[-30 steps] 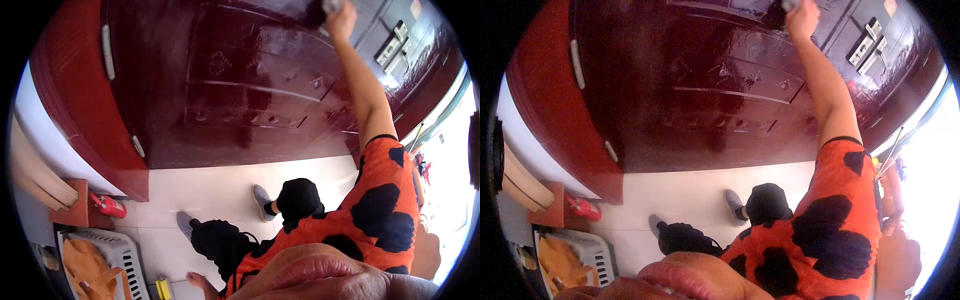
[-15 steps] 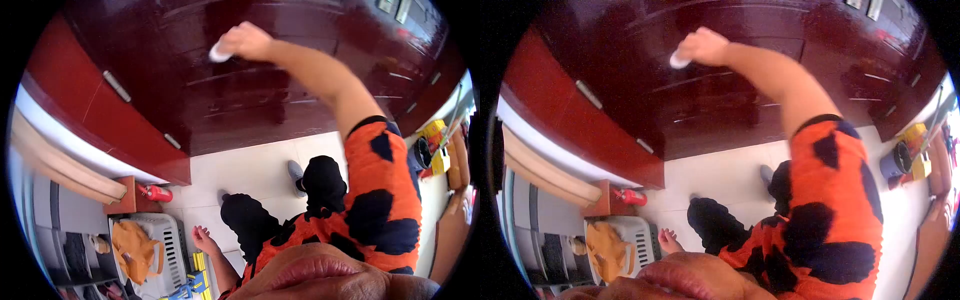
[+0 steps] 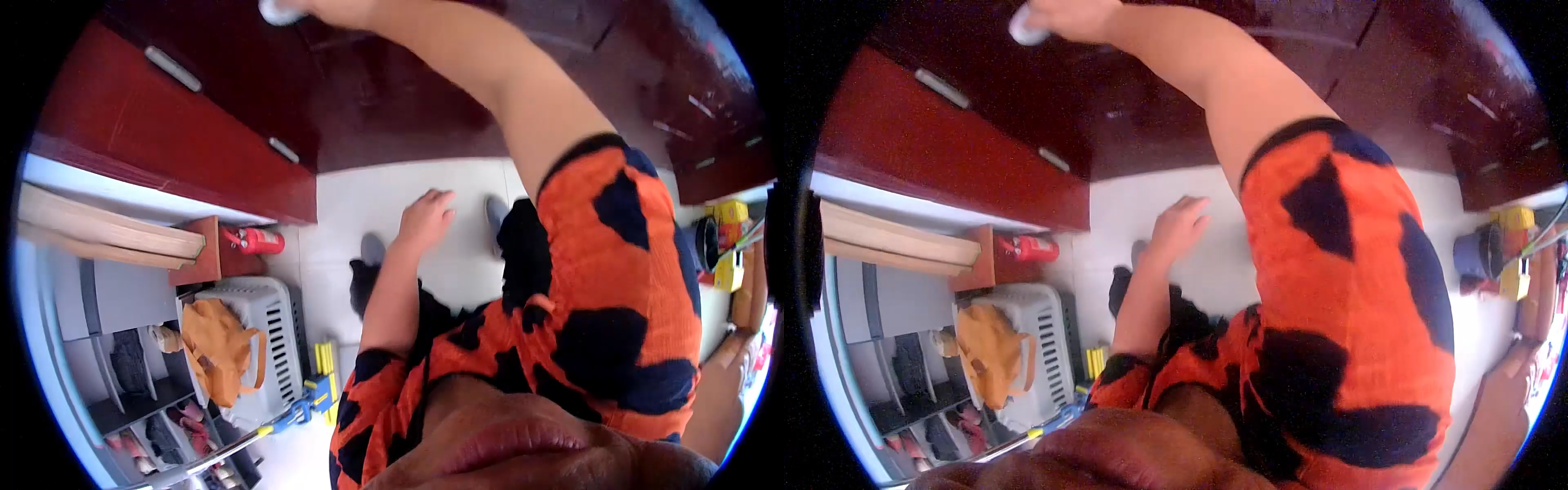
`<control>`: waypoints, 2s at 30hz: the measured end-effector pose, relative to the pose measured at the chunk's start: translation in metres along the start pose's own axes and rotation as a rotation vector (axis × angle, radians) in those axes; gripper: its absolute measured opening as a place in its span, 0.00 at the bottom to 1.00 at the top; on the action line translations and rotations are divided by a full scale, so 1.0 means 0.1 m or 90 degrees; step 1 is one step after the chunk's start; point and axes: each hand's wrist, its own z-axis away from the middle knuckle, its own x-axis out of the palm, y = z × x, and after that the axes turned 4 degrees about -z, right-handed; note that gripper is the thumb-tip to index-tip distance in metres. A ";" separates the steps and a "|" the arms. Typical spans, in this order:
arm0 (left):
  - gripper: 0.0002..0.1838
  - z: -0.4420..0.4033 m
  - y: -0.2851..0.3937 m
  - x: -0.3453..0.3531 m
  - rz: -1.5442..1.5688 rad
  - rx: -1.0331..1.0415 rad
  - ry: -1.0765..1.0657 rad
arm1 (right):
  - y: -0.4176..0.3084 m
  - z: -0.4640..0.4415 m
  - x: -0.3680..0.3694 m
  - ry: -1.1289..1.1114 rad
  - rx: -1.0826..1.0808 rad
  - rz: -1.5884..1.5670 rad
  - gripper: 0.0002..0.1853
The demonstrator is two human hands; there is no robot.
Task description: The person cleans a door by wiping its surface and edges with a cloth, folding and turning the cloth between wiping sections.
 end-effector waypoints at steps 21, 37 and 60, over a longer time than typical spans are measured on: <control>0.29 -0.01 0.01 0.11 0.503 -0.170 -0.200 | -1.55 3.57 -1.34 0.217 1.324 -1.534 0.20; 0.15 0.28 0.63 0.81 1.007 -0.420 0.032 | -1.65 4.30 -1.90 -0.140 1.282 -0.934 0.27; 0.26 0.63 0.64 1.15 1.141 -0.386 -0.023 | -1.74 4.33 -1.91 0.135 1.185 -1.277 0.21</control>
